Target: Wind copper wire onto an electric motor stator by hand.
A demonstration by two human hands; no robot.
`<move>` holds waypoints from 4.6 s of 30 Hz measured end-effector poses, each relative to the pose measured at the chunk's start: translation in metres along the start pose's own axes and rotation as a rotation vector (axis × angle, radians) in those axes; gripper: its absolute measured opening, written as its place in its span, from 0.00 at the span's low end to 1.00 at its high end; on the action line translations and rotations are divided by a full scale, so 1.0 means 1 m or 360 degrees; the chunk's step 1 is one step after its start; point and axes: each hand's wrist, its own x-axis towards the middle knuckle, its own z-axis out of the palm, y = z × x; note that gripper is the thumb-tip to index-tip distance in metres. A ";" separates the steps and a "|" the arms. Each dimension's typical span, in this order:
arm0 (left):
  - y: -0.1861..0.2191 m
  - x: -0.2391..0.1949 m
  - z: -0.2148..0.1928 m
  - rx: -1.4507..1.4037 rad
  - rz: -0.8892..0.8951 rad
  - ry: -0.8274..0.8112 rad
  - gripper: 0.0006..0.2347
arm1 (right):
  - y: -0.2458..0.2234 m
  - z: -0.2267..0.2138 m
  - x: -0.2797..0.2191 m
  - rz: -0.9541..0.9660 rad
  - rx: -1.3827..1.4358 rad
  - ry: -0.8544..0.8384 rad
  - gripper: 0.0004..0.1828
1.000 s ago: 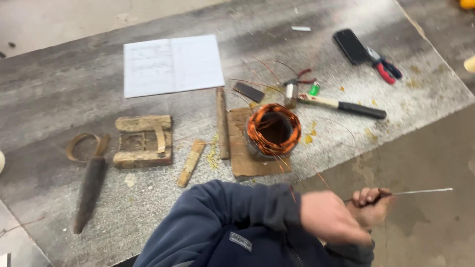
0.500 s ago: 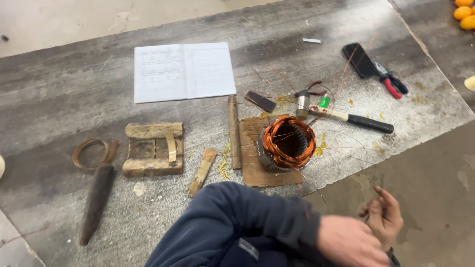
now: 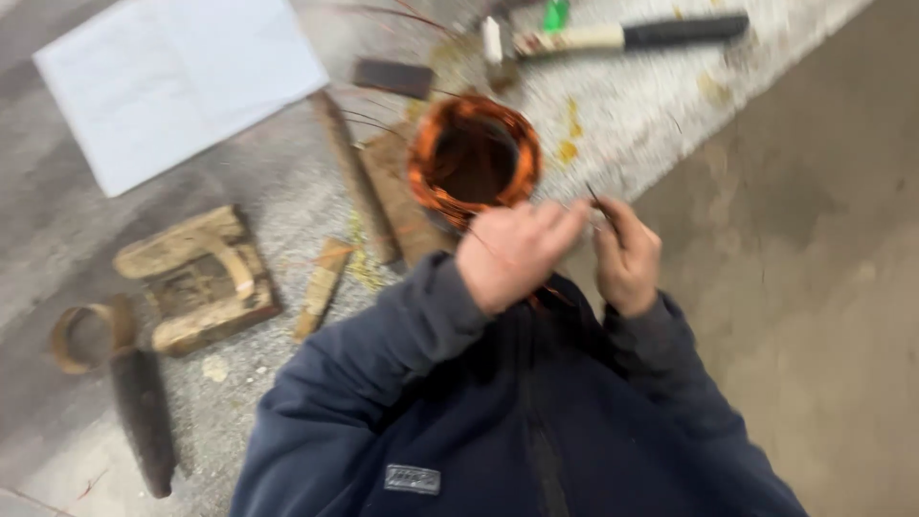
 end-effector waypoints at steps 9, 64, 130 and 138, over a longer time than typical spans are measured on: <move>0.002 0.018 -0.016 0.0000 0.0114 -0.0007 0.15 | -0.029 0.021 0.027 0.0030 0.0261 -0.0124 0.21; -0.015 -0.004 -0.024 0.0032 0.0126 0.0197 0.12 | -0.018 -0.123 -0.061 -0.0108 0.0211 -0.0748 0.08; -0.011 -0.032 -0.038 -0.0069 -0.0211 -0.0008 0.14 | 0.074 -0.146 -0.110 0.0583 0.1620 0.0963 0.30; -0.011 -0.028 -0.041 -0.0172 -0.0240 0.0027 0.13 | 0.089 -0.244 -0.156 0.0395 0.1265 0.1318 0.27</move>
